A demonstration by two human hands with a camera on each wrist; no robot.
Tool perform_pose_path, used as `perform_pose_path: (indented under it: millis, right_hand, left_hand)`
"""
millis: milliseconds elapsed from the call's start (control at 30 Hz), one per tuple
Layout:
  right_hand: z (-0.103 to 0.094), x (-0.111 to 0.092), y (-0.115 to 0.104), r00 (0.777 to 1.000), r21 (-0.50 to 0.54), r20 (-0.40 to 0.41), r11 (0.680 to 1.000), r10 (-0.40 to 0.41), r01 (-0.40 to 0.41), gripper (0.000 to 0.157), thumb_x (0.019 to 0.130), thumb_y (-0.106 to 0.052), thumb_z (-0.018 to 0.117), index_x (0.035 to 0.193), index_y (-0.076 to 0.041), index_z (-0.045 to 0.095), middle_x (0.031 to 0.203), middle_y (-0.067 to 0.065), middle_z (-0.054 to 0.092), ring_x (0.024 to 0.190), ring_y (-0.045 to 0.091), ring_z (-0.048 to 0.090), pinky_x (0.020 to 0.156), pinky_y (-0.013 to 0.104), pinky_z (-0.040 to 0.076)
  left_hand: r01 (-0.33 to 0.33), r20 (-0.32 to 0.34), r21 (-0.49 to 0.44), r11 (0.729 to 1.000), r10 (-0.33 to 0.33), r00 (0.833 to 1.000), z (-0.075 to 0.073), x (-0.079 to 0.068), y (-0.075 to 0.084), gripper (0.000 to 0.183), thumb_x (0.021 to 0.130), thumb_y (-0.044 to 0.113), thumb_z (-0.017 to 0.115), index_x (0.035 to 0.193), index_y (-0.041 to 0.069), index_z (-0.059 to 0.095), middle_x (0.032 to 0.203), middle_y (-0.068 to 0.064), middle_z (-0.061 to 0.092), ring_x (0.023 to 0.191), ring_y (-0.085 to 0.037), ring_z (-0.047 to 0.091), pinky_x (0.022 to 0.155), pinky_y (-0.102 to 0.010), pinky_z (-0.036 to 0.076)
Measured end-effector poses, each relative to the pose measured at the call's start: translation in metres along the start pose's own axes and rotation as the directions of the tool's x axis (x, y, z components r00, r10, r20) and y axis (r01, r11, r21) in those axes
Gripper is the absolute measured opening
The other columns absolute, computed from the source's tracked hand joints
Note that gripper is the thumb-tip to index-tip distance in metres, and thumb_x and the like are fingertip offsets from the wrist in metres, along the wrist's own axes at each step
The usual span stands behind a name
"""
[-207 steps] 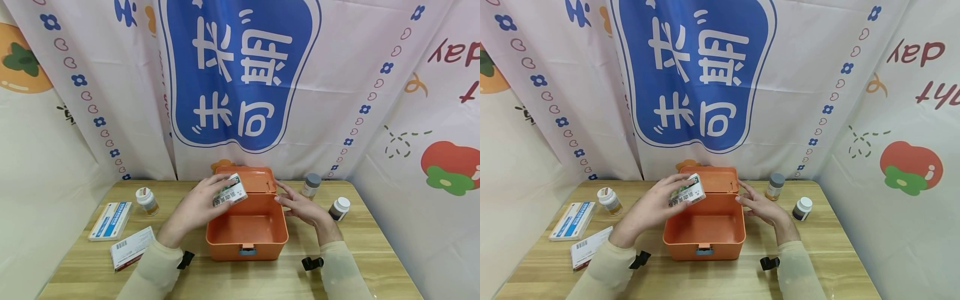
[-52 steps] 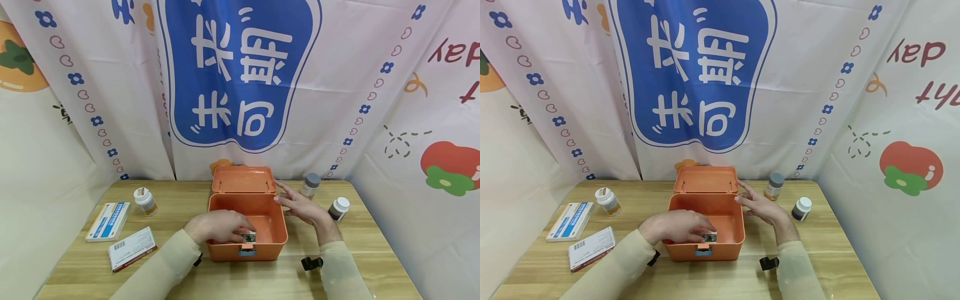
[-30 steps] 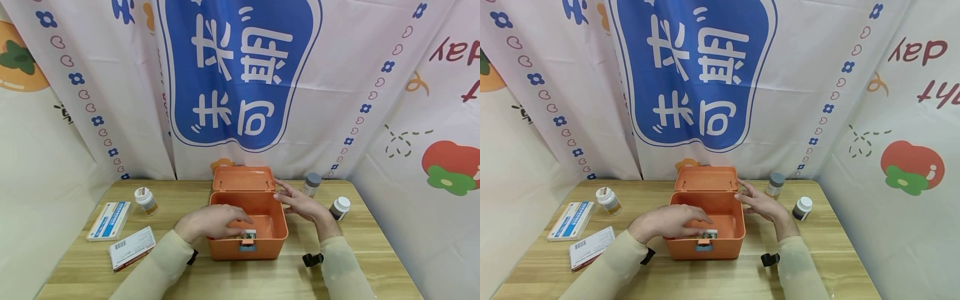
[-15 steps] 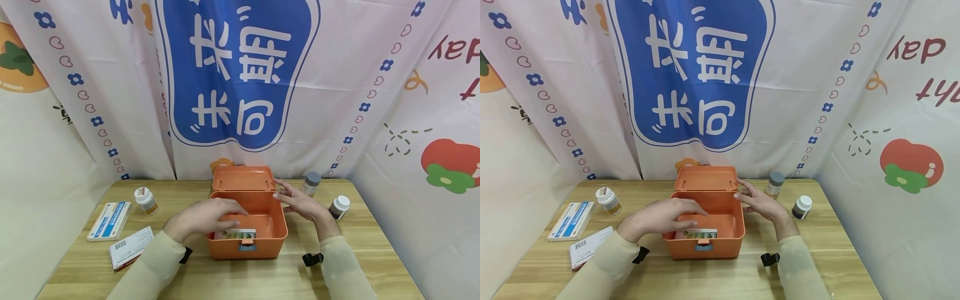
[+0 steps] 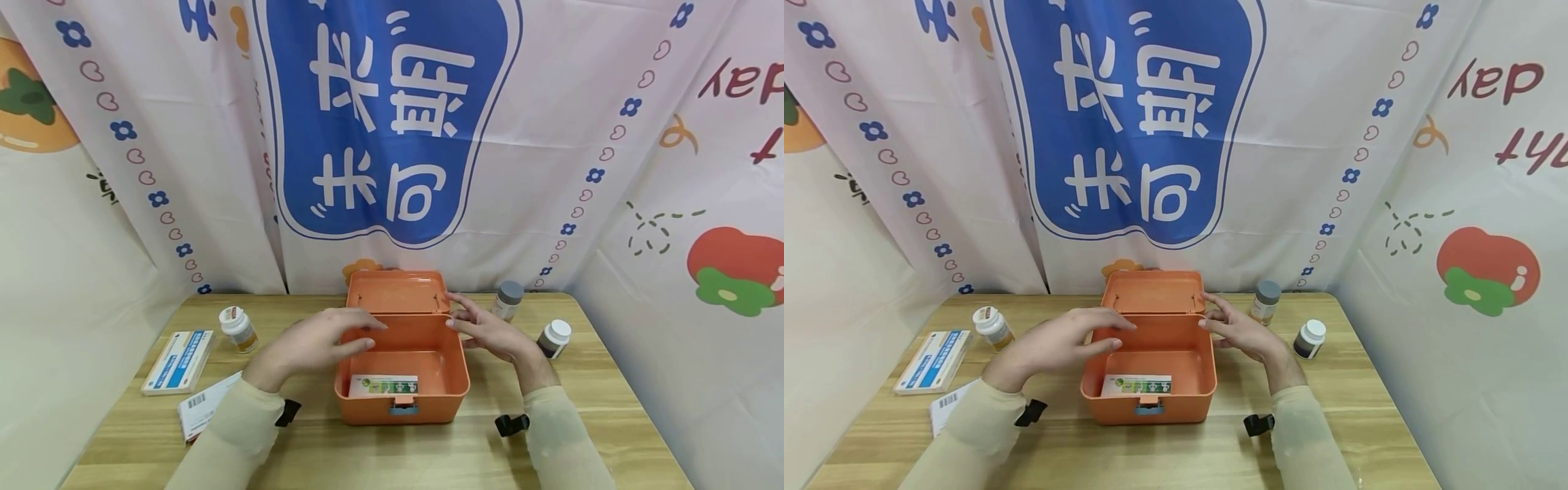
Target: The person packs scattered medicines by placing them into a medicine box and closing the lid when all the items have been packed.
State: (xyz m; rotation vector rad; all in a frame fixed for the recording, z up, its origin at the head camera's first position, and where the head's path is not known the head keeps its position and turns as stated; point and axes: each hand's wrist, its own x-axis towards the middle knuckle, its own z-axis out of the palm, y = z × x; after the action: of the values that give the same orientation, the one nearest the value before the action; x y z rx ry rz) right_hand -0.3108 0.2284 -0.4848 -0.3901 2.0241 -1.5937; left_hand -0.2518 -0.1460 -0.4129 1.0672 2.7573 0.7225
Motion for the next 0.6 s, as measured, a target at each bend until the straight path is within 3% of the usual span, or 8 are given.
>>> perform_pose_path:
  millis: [200,600]
  right_hand:
    - [0.0,0.0,0.0,1.0,-0.018,-0.003,1.0,-0.001,0.001,0.078,0.107,-0.035,0.063,0.169,-0.033,0.016,0.16,0.02,0.048,0.137,0.027,0.059,0.101,0.043,0.062]
    - [-0.001,0.001,0.0,1.0,-0.036,-0.01,0.999,0.011,-0.012,0.078,0.106,-0.035,0.064,0.169,-0.034,0.017,0.161,0.02,0.047,0.141,0.032,0.056,0.104,0.047,0.06]
  left_hand:
    - [0.08,-0.037,-0.054,0.995,-0.082,0.996,-0.005,-0.006,-0.011,0.029,0.106,0.043,0.063,0.135,0.043,0.066,0.144,0.015,0.065,0.137,-0.014,0.061,0.116,-0.048,0.053]
    - [0.144,-0.111,-0.085,0.986,-0.153,0.982,-0.011,-0.015,-0.028,0.037,0.105,0.048,0.062,0.139,0.033,0.066,0.138,0.011,0.069,0.129,-0.013,0.065,0.113,-0.049,0.056]
